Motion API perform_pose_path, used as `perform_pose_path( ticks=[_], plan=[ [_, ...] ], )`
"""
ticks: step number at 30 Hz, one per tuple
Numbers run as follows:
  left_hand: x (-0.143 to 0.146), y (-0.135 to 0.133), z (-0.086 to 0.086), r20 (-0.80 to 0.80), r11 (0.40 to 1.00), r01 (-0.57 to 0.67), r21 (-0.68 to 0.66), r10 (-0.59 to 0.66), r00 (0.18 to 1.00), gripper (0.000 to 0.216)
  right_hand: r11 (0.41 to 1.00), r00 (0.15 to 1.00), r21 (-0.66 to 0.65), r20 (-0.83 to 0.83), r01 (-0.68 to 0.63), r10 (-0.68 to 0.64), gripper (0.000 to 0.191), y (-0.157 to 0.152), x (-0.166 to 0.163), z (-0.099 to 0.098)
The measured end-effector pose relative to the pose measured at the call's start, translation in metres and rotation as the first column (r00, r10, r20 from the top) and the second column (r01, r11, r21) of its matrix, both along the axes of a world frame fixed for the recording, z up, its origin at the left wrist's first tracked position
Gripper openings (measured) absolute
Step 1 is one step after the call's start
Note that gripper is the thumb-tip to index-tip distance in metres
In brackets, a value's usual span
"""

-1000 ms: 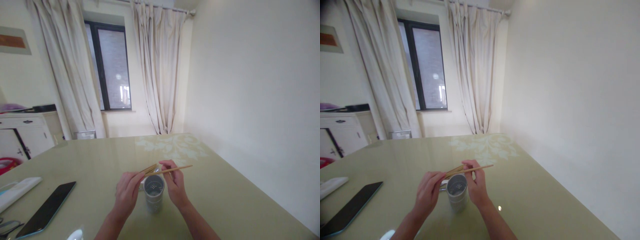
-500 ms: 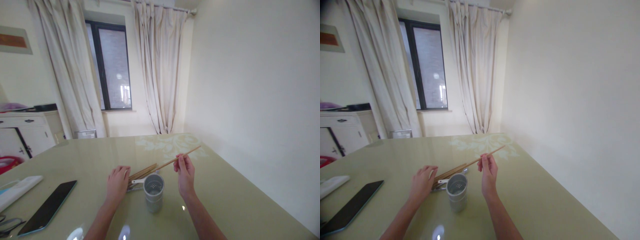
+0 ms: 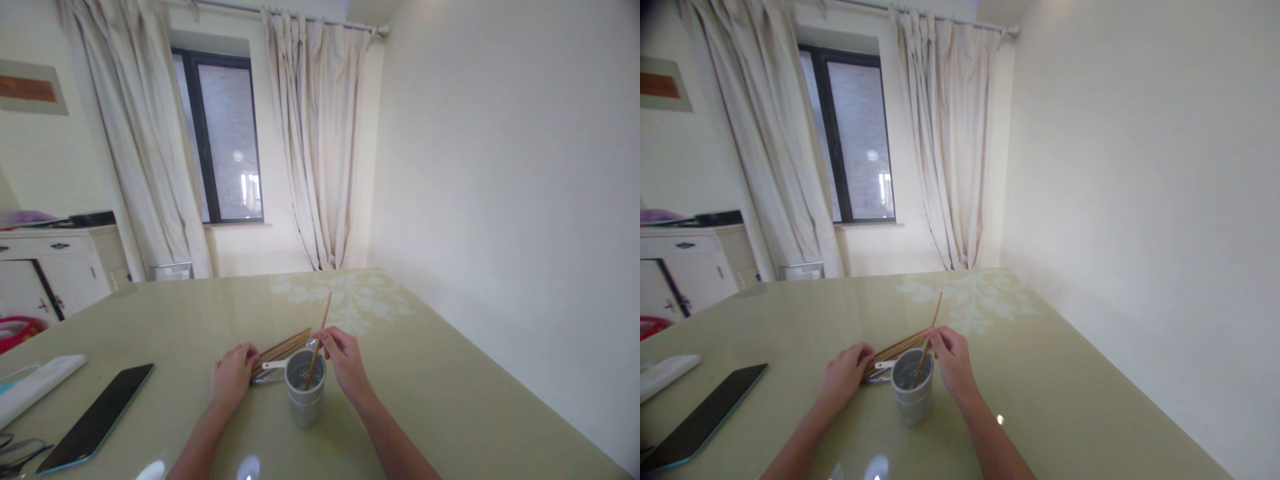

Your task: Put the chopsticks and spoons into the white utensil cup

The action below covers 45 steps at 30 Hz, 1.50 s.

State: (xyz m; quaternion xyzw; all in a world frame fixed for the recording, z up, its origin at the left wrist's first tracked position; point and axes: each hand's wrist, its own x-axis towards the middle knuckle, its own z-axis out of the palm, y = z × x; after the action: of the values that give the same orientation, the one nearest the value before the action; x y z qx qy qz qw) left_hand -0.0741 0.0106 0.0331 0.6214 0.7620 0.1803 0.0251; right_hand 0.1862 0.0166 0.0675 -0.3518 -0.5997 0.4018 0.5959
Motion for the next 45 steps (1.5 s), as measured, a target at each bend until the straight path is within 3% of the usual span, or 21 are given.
perform_pose_path(
  ticks=[3, 6, 10, 13, 16, 19, 22, 25, 28, 31, 33, 35, 37, 40, 45],
  plan=[
    [-0.002, 0.004, -0.002, 0.005, 0.998, -0.020, 0.059, 0.020, 1.000, 0.036, 1.000, 1.000, -0.015, 0.016, -0.022, 0.022, 0.048, 0.000, -0.002, -0.002],
    [-0.005, 0.008, 0.000, 0.074, 0.963, -0.061, 0.264, 0.043, 0.996, 0.045, 1.000, 1.000, -0.025, 0.002, -0.007, 0.007, 0.050, 0.003, -0.004, -0.005],
    [0.005, 0.002, 0.009, 0.231, 0.764, -0.069, 0.641, -0.106, 0.967, 0.040, 0.997, 0.998, -0.049, 0.020, 0.060, -0.059, 0.053, 0.009, -0.006, -0.011],
    [0.021, -0.010, 0.013, 0.151, 0.588, 0.034, 0.808, -0.262, 0.953, 0.032, 0.984, 0.983, 0.011, 0.038, 0.178, -0.178, 0.045, 0.005, -0.005, -0.012],
    [0.034, -0.022, 0.009, -0.029, 0.450, 0.213, 0.867, -0.381, 0.924, 0.027, 0.964, 0.976, 0.175, 0.047, 0.201, -0.212, 0.034, -0.008, -0.002, -0.008],
    [0.039, -0.030, 0.002, -0.187, 0.411, 0.406, 0.816, -0.477, 0.859, 0.031, 0.947, 0.987, 0.304, 0.084, 0.104, -0.135, 0.031, -0.022, -0.003, -0.003],
    [0.040, -0.031, -0.001, -0.262, 0.394, 0.495, 0.775, -0.512, 0.818, 0.034, 0.965, 0.999, 0.262, 0.019, 0.022, -0.028, 0.030, -0.027, -0.009, 0.001],
    [0.039, -0.026, 0.002, -0.205, 0.448, 0.430, 0.784, -0.468, 0.860, 0.035, 0.988, 0.988, 0.154, -0.154, 0.020, 0.005, 0.036, -0.023, -0.009, 0.006],
    [0.030, -0.015, 0.009, -0.015, 0.630, 0.220, 0.745, -0.314, 0.949, 0.040, 0.977, 0.941, 0.119, -0.312, 0.175, -0.130, 0.042, -0.014, 0.000, 0.012],
    [0.015, -0.004, 0.010, 0.076, 0.873, 0.037, 0.486, -0.084, 0.994, 0.044, 0.955, 0.924, 0.120, -0.312, 0.271, -0.223, 0.048, -0.007, 0.009, 0.014],
    [0.006, 0.001, 0.007, 0.054, 0.966, -0.037, 0.258, 0.024, 0.998, 0.044, 0.960, 0.944, 0.115, -0.244, 0.254, -0.220, 0.051, -0.005, 0.011, 0.011],
    [0.001, 0.003, 0.002, 0.036, 0.995, -0.053, 0.090, 0.050, 0.998, 0.042, 0.973, 0.971, 0.109, -0.152, 0.204, -0.186, 0.052, -0.005, 0.009, 0.007],
    [-0.001, 0.003, -0.002, 0.042, 0.999, -0.040, 0.015, 0.039, 0.998, 0.039, 0.984, 0.989, 0.103, -0.056, 0.144, -0.138, 0.051, -0.006, 0.005, 0.002],
    [-0.001, 0.003, -0.005, 0.051, 1.000, -0.020, -0.007, 0.021, 0.998, 0.033, 0.993, 0.997, 0.092, 0.026, 0.071, -0.074, 0.047, -0.007, 0.000, -0.003],
    [-0.001, 0.004, -0.005, 0.052, 1.000, 0.006, -0.022, -0.004, 0.999, 0.031, 0.998, 1.000, 0.055, 0.015, 0.019, -0.020, 0.041, -0.005, -0.003, -0.006]
  ],
)
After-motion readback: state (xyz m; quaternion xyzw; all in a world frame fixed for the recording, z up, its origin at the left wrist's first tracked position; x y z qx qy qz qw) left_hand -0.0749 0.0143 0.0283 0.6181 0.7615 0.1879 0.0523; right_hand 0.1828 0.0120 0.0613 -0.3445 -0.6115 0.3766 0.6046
